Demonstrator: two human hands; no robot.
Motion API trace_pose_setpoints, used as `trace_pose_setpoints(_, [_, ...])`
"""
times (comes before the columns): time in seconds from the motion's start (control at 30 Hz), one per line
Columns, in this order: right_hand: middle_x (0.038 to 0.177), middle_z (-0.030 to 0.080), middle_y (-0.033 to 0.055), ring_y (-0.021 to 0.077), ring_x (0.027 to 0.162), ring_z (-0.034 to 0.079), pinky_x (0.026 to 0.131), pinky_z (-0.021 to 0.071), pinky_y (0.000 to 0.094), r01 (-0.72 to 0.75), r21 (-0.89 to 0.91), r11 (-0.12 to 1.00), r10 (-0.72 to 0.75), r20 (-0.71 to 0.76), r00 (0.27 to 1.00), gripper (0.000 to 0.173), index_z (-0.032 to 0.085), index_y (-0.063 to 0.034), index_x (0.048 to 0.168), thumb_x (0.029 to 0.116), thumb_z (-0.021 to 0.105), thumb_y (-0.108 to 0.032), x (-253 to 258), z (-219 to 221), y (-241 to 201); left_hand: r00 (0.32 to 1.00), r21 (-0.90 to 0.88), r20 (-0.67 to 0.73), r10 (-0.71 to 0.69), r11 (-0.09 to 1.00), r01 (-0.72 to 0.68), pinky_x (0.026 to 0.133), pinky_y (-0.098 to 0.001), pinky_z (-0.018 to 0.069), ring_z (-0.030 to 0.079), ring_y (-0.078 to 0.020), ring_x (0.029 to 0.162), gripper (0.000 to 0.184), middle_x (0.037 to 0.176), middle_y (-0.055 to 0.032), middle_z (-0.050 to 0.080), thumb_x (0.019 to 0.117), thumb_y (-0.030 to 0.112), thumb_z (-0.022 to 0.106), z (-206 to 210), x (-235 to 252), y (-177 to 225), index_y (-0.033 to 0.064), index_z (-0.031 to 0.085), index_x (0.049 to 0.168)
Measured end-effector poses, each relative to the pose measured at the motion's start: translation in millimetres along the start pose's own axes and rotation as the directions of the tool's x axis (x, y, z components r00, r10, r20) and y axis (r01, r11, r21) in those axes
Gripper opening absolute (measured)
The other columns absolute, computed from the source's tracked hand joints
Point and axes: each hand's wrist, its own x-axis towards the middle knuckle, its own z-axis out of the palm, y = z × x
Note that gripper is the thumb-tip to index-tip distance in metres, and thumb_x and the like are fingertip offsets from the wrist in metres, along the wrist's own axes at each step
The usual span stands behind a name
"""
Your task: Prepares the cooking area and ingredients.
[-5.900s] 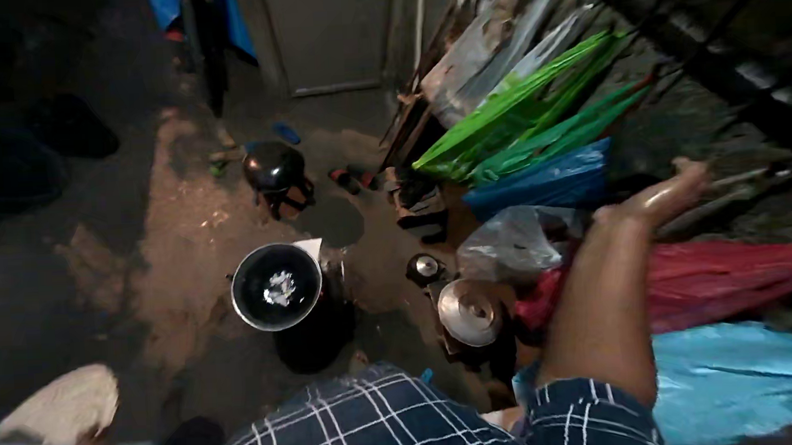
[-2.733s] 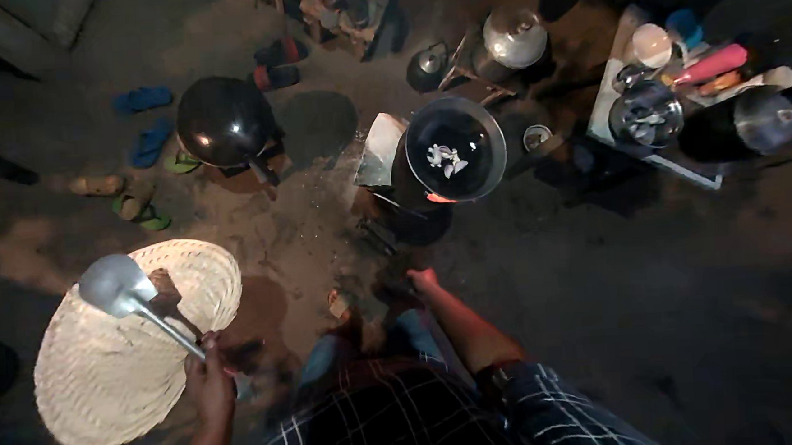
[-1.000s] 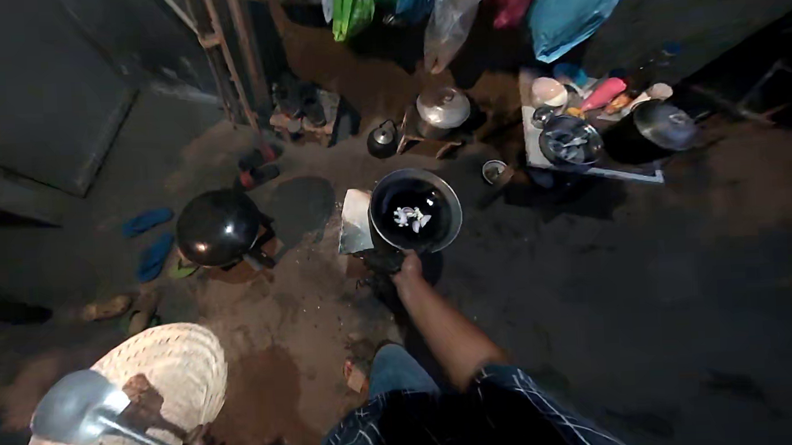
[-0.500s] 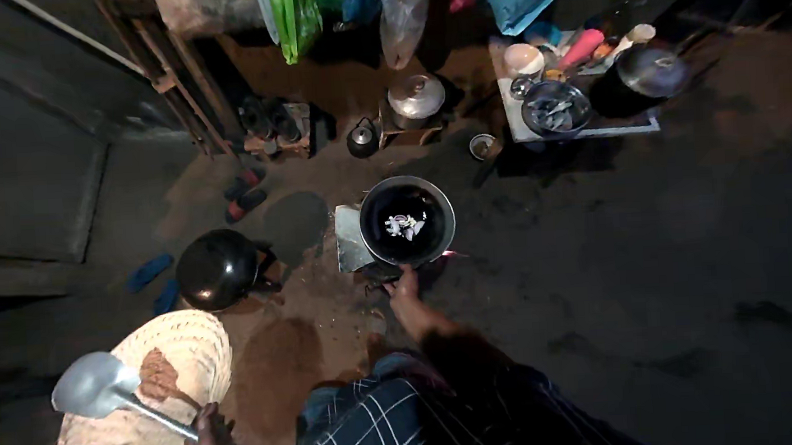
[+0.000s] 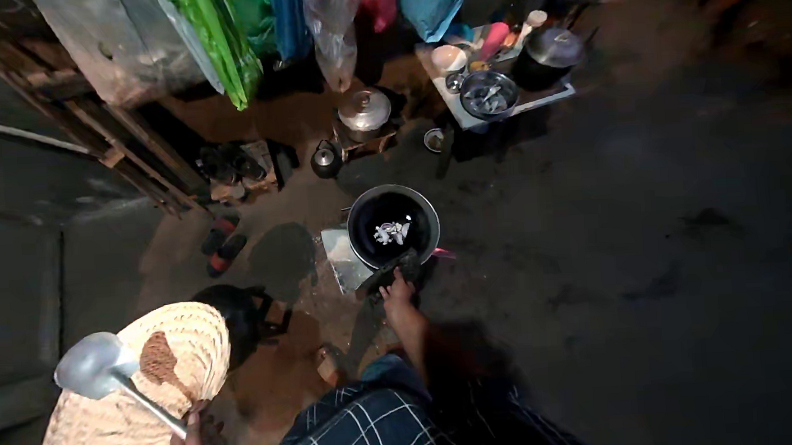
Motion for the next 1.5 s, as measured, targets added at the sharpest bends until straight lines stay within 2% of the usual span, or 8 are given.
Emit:
trace_pose_setpoints(0.1, [0.169, 0.017, 0.0237, 0.0430, 0.153, 0.026, 0.115, 0.0328, 0.0683, -0.008, -0.059, 0.998, 0.007, -0.013, 1.000, 0.086, 0.005, -0.0127, 0.166, 0.1058, 0.048, -0.056, 1, 6, 12, 0.996, 0.024, 0.052, 0.066, 0.997, -0.067, 0.075, -0.0177, 0.0540, 0.060, 0.0039, 0.083, 0.038, 0.107, 0.0013, 0.061, 0.1102, 0.020, 0.032, -15, 24, 14, -0.0073, 0.049, 0.129])
trace_pose_setpoints(0.17, [0.167, 0.020, 0.0263, 0.0449, 0.149, 0.035, 0.112, 0.0418, 0.0635, -0.022, -0.076, 0.997, 0.022, 0.000, 1.000, 0.087, 0.003, -0.0118, 0.165, 0.1060, 0.044, -0.060, 4, 11, 13, 0.989, 0.023, 0.096, 0.114, 0.993, -0.116, 0.073, -0.0166, 0.0536, 0.059, 0.0047, 0.078, 0.036, 0.102, 0.0031, 0.061, 0.1094, 0.019, 0.033, -25, 40, 16, -0.0078, 0.049, 0.127])
trace_pose_setpoints(0.27, [0.155, 0.041, 0.0288, 0.0424, 0.133, 0.053, 0.102, 0.0518, 0.0547, -0.038, 0.005, 0.999, 0.038, -0.011, 0.999, 0.070, 0.026, -0.0028, 0.159, 0.1093, 0.048, -0.047, 16, 18, 13, 0.982, 0.022, 0.130, 0.134, 0.990, -0.138, 0.072, -0.0176, 0.0537, 0.059, 0.0042, 0.076, 0.034, 0.099, 0.0047, 0.061, 0.1085, 0.017, 0.032, -38, 61, 14, -0.0068, 0.050, 0.126])
trace_pose_setpoints(0.4, [0.149, 0.047, 0.0282, 0.0389, 0.132, 0.053, 0.105, 0.0488, 0.0530, 0.029, 0.063, 0.998, -0.028, -0.012, 1.000, 0.052, 0.038, 0.0029, 0.151, 0.1131, 0.043, -0.032, 22, 22, 17, 0.985, 0.009, 0.135, 0.107, 0.994, -0.109, 0.072, -0.0196, 0.0549, 0.061, 0.0024, 0.075, 0.033, 0.094, 0.0070, 0.061, 0.1089, 0.018, 0.032, -44, 76, 12, -0.0029, 0.052, 0.123])
trace_pose_setpoints(0.6, [0.154, 0.042, 0.0293, 0.0417, 0.139, 0.047, 0.108, 0.0454, 0.0584, 0.142, 0.026, 0.989, -0.139, -0.092, 0.986, 0.055, 0.028, -0.0002, 0.158, 0.1129, 0.045, -0.027, 24, 23, 23, 0.988, -0.005, 0.133, 0.078, 0.997, -0.078, 0.071, -0.0199, 0.0550, 0.061, 0.0020, 0.075, 0.033, 0.096, 0.0063, 0.063, 0.1096, 0.020, 0.032, -44, 86, 13, -0.0021, 0.052, 0.124])
trace_pose_setpoints(0.83, [0.147, 0.049, 0.0299, 0.0414, 0.130, 0.055, 0.102, 0.0501, 0.0566, 0.146, 0.011, 0.989, -0.144, -0.087, 0.986, 0.051, 0.035, 0.0010, 0.153, 0.1125, 0.046, -0.027, 32, 18, 19, 0.985, -0.022, 0.147, 0.087, 0.996, -0.085, 0.067, -0.0194, 0.0551, 0.060, 0.0017, 0.068, 0.030, 0.087, 0.0091, 0.061, 0.1097, 0.018, 0.032, -45, 94, 14, 0.0002, 0.053, 0.120])
trace_pose_setpoints(1.37, [0.146, 0.050, 0.0282, 0.0391, 0.126, 0.058, 0.099, 0.0526, 0.0527, 0.077, 0.031, 0.997, -0.076, -0.032, 0.997, 0.049, 0.036, -0.0004, 0.153, 0.1132, 0.044, -0.028, 34, 10, 13, 0.986, -0.009, 0.154, 0.059, 0.998, -0.058, 0.064, -0.0184, 0.0543, 0.059, 0.0020, 0.066, 0.030, 0.083, 0.0093, 0.060, 0.1101, 0.018, 0.032, -26, 81, 16, -0.0004, 0.054, 0.120])
trace_pose_setpoints(1.5, [0.146, 0.050, 0.0277, 0.0387, 0.126, 0.057, 0.098, 0.0524, 0.0522, 0.073, 0.029, 0.997, -0.072, -0.037, 0.997, 0.049, 0.035, -0.0011, 0.153, 0.1132, 0.044, -0.028, 31, 12, 13, 0.987, -0.023, 0.155, 0.049, 0.999, -0.046, 0.067, -0.0185, 0.0549, 0.060, 0.0026, 0.070, 0.029, 0.090, 0.0083, 0.061, 0.1097, 0.018, 0.032, -24, 78, 15, 0.0005, 0.053, 0.120])
